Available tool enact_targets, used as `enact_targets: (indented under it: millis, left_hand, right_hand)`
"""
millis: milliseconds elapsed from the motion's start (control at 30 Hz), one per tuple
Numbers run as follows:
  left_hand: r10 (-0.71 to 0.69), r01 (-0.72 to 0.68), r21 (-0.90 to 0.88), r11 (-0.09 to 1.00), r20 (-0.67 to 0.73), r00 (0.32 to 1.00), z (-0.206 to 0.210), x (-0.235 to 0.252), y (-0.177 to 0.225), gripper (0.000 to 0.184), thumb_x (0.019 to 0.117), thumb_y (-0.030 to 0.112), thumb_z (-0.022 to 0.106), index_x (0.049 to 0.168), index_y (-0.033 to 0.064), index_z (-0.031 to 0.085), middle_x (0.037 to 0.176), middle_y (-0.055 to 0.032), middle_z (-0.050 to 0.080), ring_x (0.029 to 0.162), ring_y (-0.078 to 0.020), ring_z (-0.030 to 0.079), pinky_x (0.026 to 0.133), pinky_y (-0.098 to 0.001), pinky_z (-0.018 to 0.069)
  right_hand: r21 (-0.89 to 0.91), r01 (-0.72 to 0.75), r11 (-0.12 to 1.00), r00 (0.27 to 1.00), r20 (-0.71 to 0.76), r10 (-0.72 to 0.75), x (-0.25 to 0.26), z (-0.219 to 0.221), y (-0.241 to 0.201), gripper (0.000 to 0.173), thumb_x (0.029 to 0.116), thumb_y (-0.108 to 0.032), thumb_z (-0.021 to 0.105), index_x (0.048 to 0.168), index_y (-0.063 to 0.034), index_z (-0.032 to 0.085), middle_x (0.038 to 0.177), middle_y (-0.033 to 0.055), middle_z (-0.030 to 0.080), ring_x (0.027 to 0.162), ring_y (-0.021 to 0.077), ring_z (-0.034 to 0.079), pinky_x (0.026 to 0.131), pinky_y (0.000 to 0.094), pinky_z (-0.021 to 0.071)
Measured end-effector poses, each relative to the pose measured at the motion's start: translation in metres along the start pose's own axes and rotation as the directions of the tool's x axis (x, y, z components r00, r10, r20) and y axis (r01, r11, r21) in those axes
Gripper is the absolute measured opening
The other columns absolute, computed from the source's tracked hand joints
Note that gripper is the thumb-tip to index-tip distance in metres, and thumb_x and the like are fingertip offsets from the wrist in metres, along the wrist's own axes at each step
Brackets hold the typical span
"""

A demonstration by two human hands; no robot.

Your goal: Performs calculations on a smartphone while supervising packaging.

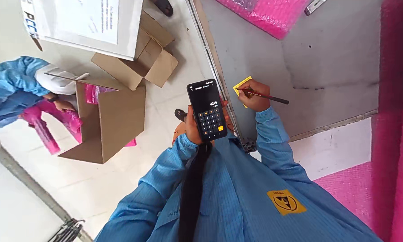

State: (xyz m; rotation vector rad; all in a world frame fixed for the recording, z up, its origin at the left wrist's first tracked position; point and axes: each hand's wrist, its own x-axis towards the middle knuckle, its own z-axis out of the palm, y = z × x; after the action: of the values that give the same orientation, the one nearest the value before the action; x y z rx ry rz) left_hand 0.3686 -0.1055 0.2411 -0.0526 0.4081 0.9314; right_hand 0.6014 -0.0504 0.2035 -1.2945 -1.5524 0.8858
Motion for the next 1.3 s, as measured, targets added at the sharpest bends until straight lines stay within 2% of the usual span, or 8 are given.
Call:
enact_targets:
  millis: [167, 367, 500, 667, 900, 1033, 1200, 1300]
  left_hand:
    - [-0.038, 0.039, 0.011, 0.999, -0.003, 0.999, -0.004, 0.032, -0.003, 0.080, 0.0862, 0.076, 0.053, 0.141, 0.0177, 0.057, 0.142, -0.0209, 0.058, 0.119, -0.0369, 0.065, 0.098, -0.0512, 0.0548]
    - [-0.046, 0.046, 0.019, 0.999, 0.022, 0.999, -0.006, 0.052, -0.005, 0.083, 0.0862, 0.078, 0.051, 0.141, 0.0164, 0.056, 0.138, -0.0219, 0.060, 0.118, -0.0369, 0.065, 0.098, -0.0509, 0.0549]
    - [-0.028, 0.028, 0.015, 1.000, -0.006, 1.000, -0.007, 0.053, -0.005, 0.084, 0.0871, 0.078, 0.049, 0.143, 0.0158, 0.054, 0.138, -0.0230, 0.060, 0.119, -0.0386, 0.064, 0.098, -0.0523, 0.0544]
    - [-0.023, 0.023, 0.002, 1.000, 0.002, 1.000, -0.009, 0.055, -0.006, 0.083, 0.0854, 0.077, 0.054, 0.143, 0.0169, 0.054, 0.138, -0.0222, 0.060, 0.119, -0.0382, 0.064, 0.098, -0.0522, 0.0541]
    - [-0.036, 0.037, 0.013, 0.999, -0.019, 0.999, -0.011, 0.055, -0.006, 0.085, 0.0833, 0.079, 0.055, 0.142, 0.0169, 0.056, 0.140, -0.0212, 0.059, 0.121, -0.0377, 0.064, 0.099, -0.0513, 0.0538]
    - [-0.041, 0.042, 0.036, 0.998, -0.035, 0.999, -0.011, 0.055, -0.005, 0.085, 0.0859, 0.081, 0.048, 0.142, 0.0173, 0.055, 0.138, -0.0207, 0.060, 0.118, -0.0365, 0.065, 0.097, -0.0512, 0.0552]
    - [-0.037, 0.039, 0.034, 0.999, -0.052, 0.998, -0.012, 0.054, -0.006, 0.085, 0.0849, 0.081, 0.050, 0.142, 0.0181, 0.054, 0.139, -0.0198, 0.060, 0.119, -0.0362, 0.065, 0.097, -0.0506, 0.0556]
    - [-0.032, 0.035, 0.039, 0.999, -0.059, 0.998, -0.012, 0.054, -0.006, 0.085, 0.0869, 0.081, 0.045, 0.143, 0.0175, 0.053, 0.138, -0.0206, 0.060, 0.118, -0.0368, 0.065, 0.096, -0.0509, 0.0558]
  right_hand:
    - [-0.087, 0.027, 0.996, 0.999, -0.033, -0.030, -0.008, -0.001, -0.003, 0.011, 0.0789, -0.002, 0.068, 0.084, 0.0078, 0.069, 0.071, 0.0129, 0.067, 0.059, 0.0061, 0.060, 0.055, 0.0177, 0.0506]
    - [-0.137, 0.033, 0.990, 0.997, -0.061, -0.042, -0.010, 0.003, 0.000, 0.010, 0.0791, -0.001, 0.069, 0.084, 0.0080, 0.070, 0.072, 0.0139, 0.069, 0.061, 0.0075, 0.062, 0.058, 0.0184, 0.0518]
    - [-0.164, 0.049, 0.985, 0.997, -0.049, -0.057, -0.010, 0.003, -0.001, 0.008, 0.0800, -0.001, 0.069, 0.082, 0.0075, 0.069, 0.072, 0.0144, 0.069, 0.062, 0.0094, 0.063, 0.060, 0.0192, 0.0527]
    - [-0.183, 0.051, 0.982, 0.996, -0.063, -0.064, -0.010, 0.003, -0.002, 0.008, 0.0769, -0.002, 0.070, 0.079, 0.0058, 0.069, 0.069, 0.0128, 0.067, 0.059, 0.0087, 0.061, 0.057, 0.0189, 0.0514]
    - [-0.065, -0.010, 0.998, 0.997, -0.072, 0.005, -0.011, -0.002, -0.002, 0.009, 0.0786, 0.000, 0.070, 0.083, 0.0076, 0.069, 0.072, 0.0127, 0.068, 0.061, 0.0049, 0.061, 0.058, 0.0168, 0.0514]
    - [-0.085, -0.009, 0.996, 0.998, -0.065, 0.004, -0.012, 0.003, -0.003, 0.009, 0.0801, 0.000, 0.069, 0.084, 0.0084, 0.069, 0.073, 0.0137, 0.068, 0.061, 0.0067, 0.062, 0.058, 0.0181, 0.0522]
    - [-0.135, 0.018, 0.991, 0.995, -0.094, -0.031, -0.014, 0.006, -0.002, 0.009, 0.0796, 0.000, 0.069, 0.083, 0.0084, 0.069, 0.071, 0.0141, 0.068, 0.060, 0.0082, 0.061, 0.057, 0.0190, 0.0518]
    - [-0.132, 0.028, 0.991, 0.995, -0.090, -0.041, -0.015, 0.006, 0.000, 0.008, 0.0806, 0.001, 0.069, 0.083, 0.0082, 0.068, 0.072, 0.0138, 0.067, 0.061, 0.0078, 0.061, 0.058, 0.0184, 0.0520]
